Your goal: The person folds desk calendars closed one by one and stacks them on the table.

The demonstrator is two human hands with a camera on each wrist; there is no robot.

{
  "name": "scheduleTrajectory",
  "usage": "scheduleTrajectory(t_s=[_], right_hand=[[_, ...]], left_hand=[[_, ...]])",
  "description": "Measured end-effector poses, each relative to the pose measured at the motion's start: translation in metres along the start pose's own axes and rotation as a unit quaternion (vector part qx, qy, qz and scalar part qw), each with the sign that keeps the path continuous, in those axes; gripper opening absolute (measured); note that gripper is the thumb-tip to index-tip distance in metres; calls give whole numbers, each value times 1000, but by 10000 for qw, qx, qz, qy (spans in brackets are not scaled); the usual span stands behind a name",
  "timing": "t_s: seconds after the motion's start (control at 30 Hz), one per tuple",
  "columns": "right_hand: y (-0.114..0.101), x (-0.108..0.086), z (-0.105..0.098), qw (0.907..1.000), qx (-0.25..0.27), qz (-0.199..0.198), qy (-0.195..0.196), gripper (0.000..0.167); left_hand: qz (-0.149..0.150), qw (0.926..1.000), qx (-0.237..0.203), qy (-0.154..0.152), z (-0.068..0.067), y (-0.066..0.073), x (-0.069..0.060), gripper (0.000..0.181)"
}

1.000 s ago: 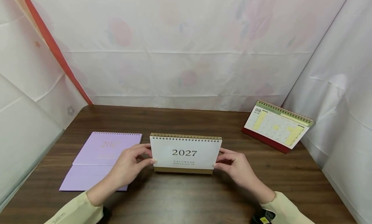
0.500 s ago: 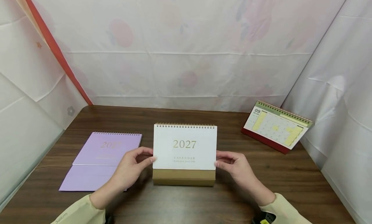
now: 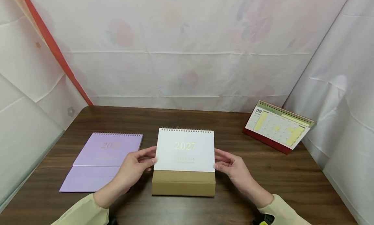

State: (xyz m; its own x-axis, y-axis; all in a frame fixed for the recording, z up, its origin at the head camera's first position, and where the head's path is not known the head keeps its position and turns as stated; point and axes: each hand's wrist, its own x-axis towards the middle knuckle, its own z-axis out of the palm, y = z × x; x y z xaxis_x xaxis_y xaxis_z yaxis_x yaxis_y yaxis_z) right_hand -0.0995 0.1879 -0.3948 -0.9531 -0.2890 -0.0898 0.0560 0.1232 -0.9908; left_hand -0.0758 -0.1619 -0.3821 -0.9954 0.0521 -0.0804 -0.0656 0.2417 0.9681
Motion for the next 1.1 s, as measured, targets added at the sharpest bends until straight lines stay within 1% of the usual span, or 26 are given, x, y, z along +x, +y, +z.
scheduleTrajectory(t_s=[0.23,0.37,0.57,0.67,0.8,1.0,1.1], right_hand=[[5,3,3,9993,-191,280,-146,58],[7,5,4,9979,-492,394,-145,56],[8,5,3,9947,-890,473,-207,54],[7,5,2,9936,-1031,313,-324,53],[5,4,1,9928,-1095,67,-486,49],[6,6,1,9910,-1245,42,-491,45],[6,6,1,9882,-1464,4,-453,44]], left_hand=[[-304,9995,86,-16,2,-5,6,45],[-480,9987,195,-30,3,-9,11,43],[-706,9966,343,-246,3,-11,17,42],[-711,9962,433,-265,2,-10,19,42],[-696,9955,593,-229,2,-9,20,39],[-705,9952,634,-248,2,-9,20,39],[-644,9950,702,-305,2,-9,19,40]])
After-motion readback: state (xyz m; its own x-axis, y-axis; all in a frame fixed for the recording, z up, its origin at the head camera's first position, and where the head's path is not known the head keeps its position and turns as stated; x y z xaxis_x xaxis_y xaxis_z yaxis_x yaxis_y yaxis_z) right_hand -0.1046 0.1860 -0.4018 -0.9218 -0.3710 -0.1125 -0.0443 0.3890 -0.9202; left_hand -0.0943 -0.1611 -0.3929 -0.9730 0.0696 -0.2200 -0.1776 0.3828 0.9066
